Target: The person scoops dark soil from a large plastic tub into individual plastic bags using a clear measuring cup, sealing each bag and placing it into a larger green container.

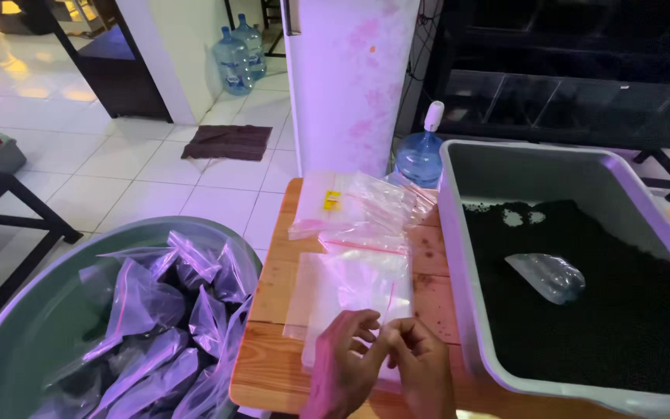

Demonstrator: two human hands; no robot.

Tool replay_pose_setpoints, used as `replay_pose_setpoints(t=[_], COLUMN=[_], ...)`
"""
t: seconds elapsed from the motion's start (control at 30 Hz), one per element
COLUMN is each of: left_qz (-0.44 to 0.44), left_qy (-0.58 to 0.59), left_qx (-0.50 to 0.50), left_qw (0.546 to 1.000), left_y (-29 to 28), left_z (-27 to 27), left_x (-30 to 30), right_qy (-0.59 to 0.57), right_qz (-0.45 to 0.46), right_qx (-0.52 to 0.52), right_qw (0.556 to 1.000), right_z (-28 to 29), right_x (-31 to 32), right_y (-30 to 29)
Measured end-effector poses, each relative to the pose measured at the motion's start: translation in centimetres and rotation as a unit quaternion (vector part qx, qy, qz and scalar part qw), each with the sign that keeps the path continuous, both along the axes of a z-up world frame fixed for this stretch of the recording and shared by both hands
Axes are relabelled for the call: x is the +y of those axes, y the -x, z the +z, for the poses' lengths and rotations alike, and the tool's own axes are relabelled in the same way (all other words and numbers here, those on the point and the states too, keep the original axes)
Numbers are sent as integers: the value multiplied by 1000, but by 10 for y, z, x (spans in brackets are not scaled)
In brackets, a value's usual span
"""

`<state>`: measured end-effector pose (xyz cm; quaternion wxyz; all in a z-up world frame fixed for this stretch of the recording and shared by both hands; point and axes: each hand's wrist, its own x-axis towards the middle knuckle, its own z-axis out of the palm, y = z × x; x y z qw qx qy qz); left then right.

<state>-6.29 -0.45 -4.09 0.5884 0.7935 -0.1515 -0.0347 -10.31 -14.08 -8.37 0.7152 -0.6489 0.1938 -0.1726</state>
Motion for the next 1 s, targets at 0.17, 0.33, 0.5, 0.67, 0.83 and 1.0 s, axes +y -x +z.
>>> replay_pose_setpoints(t=[0.17,0.33,0.5,0.67,0.83,1.0], left_qz=[1,-21,-47,-13,14,2], left_qy=[15,35,41,19,-23,-99], left_qx=[10,77,54,-100,-247,-127], left_qw=[1000,996,997,995,969,987], left_y=[-1,-2,-1,-2,-5,-13], left_z=[0,7,13,-14,-30,-10], left_x=[3,10,16,12,19,44], right_qy=[42,60,47,193,406,425], right_qz=[12,49,58,-9,-107,-130], right_qx=[15,-46,3,-33,-96,-17], right_qw=[999,996,997,981,903,896], right_z=[5,-6,9,22,18,21], right_x=[4,-9,-10,10,9,4], right_y=[5,6,12,15,11,8])
